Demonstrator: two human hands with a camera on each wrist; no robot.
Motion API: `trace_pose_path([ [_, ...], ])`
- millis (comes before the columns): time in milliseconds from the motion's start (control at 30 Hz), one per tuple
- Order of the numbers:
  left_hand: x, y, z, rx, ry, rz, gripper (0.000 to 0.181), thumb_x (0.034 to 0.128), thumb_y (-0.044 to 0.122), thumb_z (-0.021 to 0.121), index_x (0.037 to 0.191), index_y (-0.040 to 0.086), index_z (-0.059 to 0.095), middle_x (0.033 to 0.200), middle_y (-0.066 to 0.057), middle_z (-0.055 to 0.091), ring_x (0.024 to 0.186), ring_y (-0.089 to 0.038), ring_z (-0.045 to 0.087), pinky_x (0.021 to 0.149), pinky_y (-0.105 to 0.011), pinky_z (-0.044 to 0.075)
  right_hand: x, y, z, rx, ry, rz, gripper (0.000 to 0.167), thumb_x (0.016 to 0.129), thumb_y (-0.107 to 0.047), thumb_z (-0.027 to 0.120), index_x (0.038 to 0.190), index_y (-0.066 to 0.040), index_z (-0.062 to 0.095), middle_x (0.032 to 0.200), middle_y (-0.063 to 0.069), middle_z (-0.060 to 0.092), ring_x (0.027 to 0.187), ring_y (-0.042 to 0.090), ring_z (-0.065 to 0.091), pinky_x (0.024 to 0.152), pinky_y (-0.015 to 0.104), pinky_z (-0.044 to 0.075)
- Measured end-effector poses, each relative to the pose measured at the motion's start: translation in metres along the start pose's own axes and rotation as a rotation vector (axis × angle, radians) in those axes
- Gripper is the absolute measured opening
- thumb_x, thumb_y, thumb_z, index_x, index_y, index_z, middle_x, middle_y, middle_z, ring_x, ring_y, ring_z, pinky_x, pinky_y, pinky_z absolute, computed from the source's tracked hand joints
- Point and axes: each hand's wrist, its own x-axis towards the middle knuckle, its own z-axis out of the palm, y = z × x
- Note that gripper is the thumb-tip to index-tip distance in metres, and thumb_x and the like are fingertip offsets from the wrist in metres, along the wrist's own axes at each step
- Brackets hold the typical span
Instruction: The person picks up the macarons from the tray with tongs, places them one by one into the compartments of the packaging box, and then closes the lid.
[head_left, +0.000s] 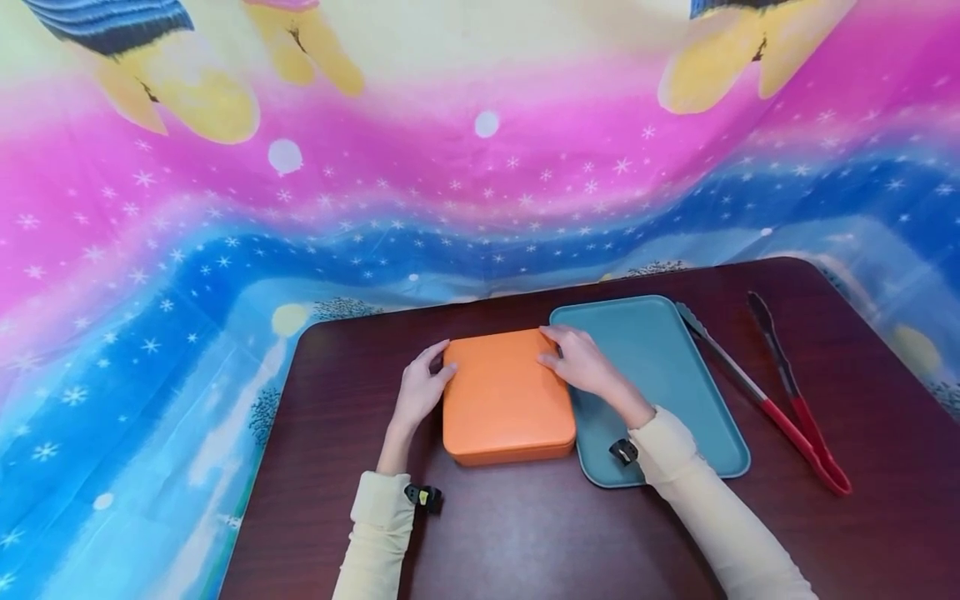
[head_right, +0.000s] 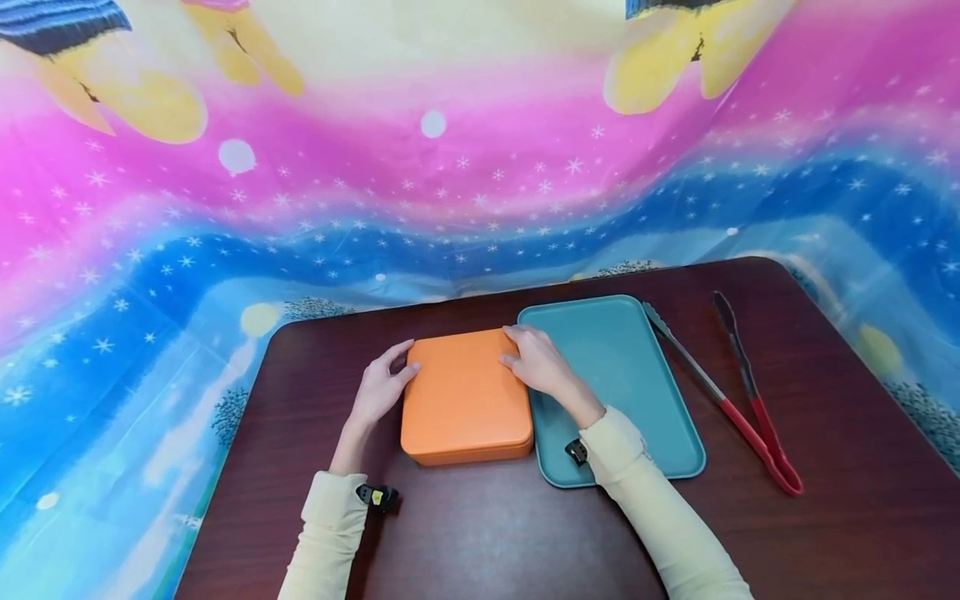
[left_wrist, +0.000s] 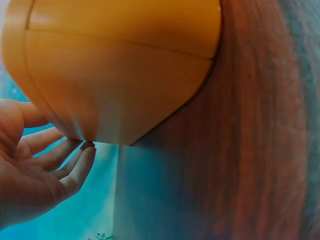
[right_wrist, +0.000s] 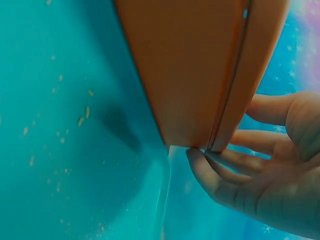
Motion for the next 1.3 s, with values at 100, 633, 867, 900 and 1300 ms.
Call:
trace_pose_path([
  [100,0.001,-0.005,0.000,-0.020,0.026,-0.002,0.048,0.1021,0.013,0.066,0.148,0.003,0.056,0.150,-0.016,0.055,0.133,-0.031,0.057,0.101,-0.048,0.051,0.001,0.000,0.000,0.013,-0.007,-0.012,0.053,0.103,-0.011,0.065,0.146,0.013,0.049,0.148,0.034,0.049,0.138,0.047,0.047,0.109,0.057,0.042],
  [633,-0.010,-0.013,0.004,0.033,-0.011,0.030,0.052,0.1064,0.018,0.059,0.155,0.004,0.047,0.154,-0.017,0.050,0.139,-0.033,0.050,0.111,-0.051,0.043,-0.006,0.006,0.006,0.010,-0.078,0.026,0.060,0.107,-0.020,0.059,0.155,0.010,0.037,0.155,0.030,0.042,0.138,0.043,0.048,0.110,0.055,0.042],
  [867,-0.036,-0.004,-0.009,0.088,-0.204,0.083,0.070,0.1017,0.025,0.069,0.161,0.006,0.037,0.164,-0.018,0.034,0.148,-0.035,0.038,0.111,-0.055,0.041,-0.031,0.003,-0.003,0.002,-0.197,0.027,0.077,0.104,-0.031,0.065,0.160,0.006,0.027,0.159,0.035,0.032,0.146,0.048,0.034,0.114,0.060,0.034],
  [900,-0.041,-0.004,-0.012,0.083,-0.240,0.080,0.072,0.1005,0.026,0.070,0.162,0.008,0.036,0.166,-0.017,0.031,0.148,-0.035,0.037,0.111,-0.055,0.041,-0.035,0.002,-0.004,0.001,-0.219,0.027,0.079,0.103,-0.033,0.066,0.161,0.005,0.026,0.160,0.035,0.030,0.147,0.049,0.031,0.115,0.061,0.033],
  [1300,-0.063,-0.001,-0.028,0.089,-0.449,0.056,0.085,0.0942,0.034,0.078,0.164,0.018,0.032,0.172,-0.014,0.009,0.150,-0.035,0.033,0.110,-0.055,0.042,-0.068,-0.005,-0.007,0.134,-0.359,0.067,0.099,0.093,-0.042,0.077,0.165,-0.004,0.022,0.167,0.033,0.012,0.151,0.052,0.018,0.113,0.066,0.032],
])
